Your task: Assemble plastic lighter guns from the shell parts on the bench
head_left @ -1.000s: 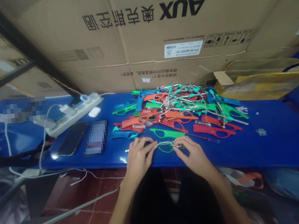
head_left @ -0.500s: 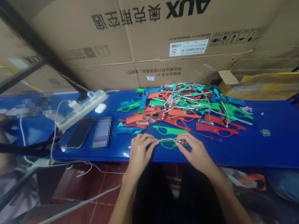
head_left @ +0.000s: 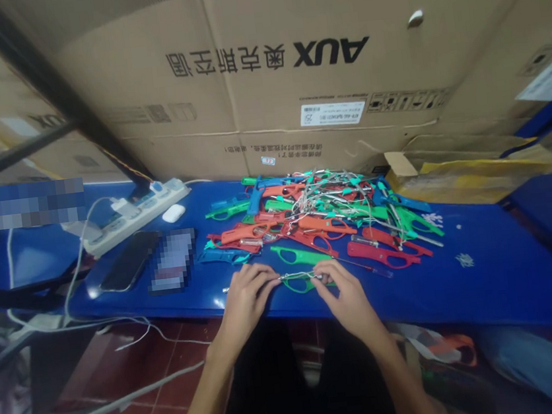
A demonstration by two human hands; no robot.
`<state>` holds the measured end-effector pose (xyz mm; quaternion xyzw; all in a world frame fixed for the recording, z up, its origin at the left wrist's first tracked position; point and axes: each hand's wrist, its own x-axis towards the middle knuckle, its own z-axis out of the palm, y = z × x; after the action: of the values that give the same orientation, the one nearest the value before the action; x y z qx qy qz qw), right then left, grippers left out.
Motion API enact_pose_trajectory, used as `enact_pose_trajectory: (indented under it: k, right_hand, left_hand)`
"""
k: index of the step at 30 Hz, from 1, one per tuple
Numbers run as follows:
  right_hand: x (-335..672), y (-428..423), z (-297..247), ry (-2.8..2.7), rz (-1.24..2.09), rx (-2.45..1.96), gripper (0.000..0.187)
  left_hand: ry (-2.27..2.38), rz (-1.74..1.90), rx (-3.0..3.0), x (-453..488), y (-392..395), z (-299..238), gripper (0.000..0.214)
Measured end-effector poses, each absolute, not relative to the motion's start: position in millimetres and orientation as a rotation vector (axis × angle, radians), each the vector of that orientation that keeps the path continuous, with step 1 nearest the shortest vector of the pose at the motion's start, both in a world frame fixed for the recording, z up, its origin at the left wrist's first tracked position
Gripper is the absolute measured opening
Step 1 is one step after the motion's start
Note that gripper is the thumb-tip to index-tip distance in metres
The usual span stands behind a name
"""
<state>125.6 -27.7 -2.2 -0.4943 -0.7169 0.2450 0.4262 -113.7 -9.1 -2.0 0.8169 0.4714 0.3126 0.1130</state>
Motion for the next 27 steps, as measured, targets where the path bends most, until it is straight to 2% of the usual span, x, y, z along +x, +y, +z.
enact_pose_trajectory:
  k: [4, 14, 27]
  right_hand:
    - [125, -28, -2, -1.785, 0.621, -1.245, 0.006]
    - [129, -27, -2, -1.765, 0.713, -1.257, 0.008]
    - [126, -26, 0, -1.774, 0.707, -1.286, 0.005]
  left_hand:
    - [1.382, 0.879, 2.387, -117, -8, 4, 0.024]
    - [1.356, 0.691, 2.496, -107, -2, 14, 0.018]
    - [1.339, 0.713, 2.454, -116, 1, 9, 0.015]
